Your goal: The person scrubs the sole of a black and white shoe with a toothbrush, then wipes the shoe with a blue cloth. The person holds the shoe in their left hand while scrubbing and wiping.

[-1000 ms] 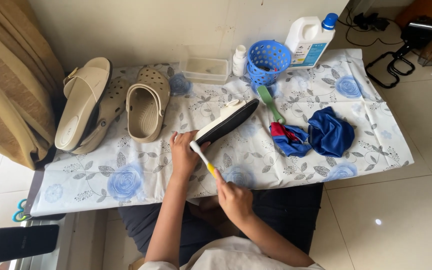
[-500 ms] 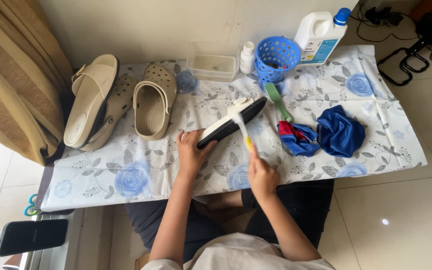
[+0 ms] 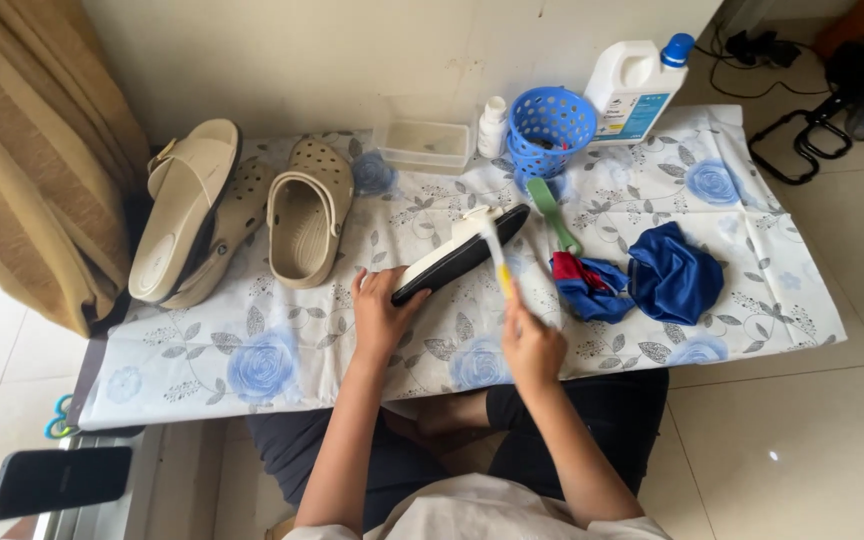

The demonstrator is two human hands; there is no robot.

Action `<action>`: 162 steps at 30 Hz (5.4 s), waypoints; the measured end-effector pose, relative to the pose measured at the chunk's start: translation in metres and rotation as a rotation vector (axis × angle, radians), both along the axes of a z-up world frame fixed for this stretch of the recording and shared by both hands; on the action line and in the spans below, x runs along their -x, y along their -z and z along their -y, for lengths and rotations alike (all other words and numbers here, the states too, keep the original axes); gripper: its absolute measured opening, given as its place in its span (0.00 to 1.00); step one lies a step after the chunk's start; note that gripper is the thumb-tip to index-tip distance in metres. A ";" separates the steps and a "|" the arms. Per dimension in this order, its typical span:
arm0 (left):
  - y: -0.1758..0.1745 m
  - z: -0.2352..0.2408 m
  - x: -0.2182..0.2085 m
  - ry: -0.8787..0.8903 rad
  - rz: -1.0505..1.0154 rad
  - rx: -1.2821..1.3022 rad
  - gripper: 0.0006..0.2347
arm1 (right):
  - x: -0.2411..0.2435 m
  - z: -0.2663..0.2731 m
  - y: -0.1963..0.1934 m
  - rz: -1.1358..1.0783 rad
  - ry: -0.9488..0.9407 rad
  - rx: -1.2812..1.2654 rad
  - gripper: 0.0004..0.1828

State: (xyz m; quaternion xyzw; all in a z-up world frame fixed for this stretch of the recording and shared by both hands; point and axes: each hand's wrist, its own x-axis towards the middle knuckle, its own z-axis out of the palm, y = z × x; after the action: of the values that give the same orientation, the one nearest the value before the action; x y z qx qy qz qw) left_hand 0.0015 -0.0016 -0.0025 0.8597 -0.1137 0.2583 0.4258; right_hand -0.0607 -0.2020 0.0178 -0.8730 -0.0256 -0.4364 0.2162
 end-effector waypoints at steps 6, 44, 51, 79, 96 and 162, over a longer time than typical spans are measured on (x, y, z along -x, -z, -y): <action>0.002 0.001 0.002 -0.004 0.004 -0.008 0.15 | 0.003 0.004 0.014 0.008 0.082 0.053 0.14; -0.028 -0.004 0.010 0.000 0.012 0.057 0.19 | -0.064 0.085 -0.022 0.114 0.152 -0.034 0.25; -0.010 -0.008 0.004 0.026 -0.001 0.023 0.14 | -0.120 0.012 0.001 -0.023 -0.211 -0.010 0.26; -0.013 -0.012 0.007 0.043 -0.028 0.064 0.13 | -0.041 0.012 -0.067 0.017 -0.460 -0.775 0.17; 0.022 -0.025 0.003 -0.073 -0.177 -0.019 0.17 | -0.072 -0.079 -0.003 0.150 -0.492 0.162 0.10; -0.001 -0.020 0.016 -0.064 -0.213 0.060 0.14 | -0.101 0.027 -0.030 0.366 -0.104 -0.579 0.20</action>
State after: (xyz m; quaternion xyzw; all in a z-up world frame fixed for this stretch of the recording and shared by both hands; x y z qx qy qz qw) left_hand -0.0146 0.0186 -0.0017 0.8723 -0.0325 0.1823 0.4525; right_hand 0.0404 -0.2286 0.0481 -0.6804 0.0164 -0.5632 0.4686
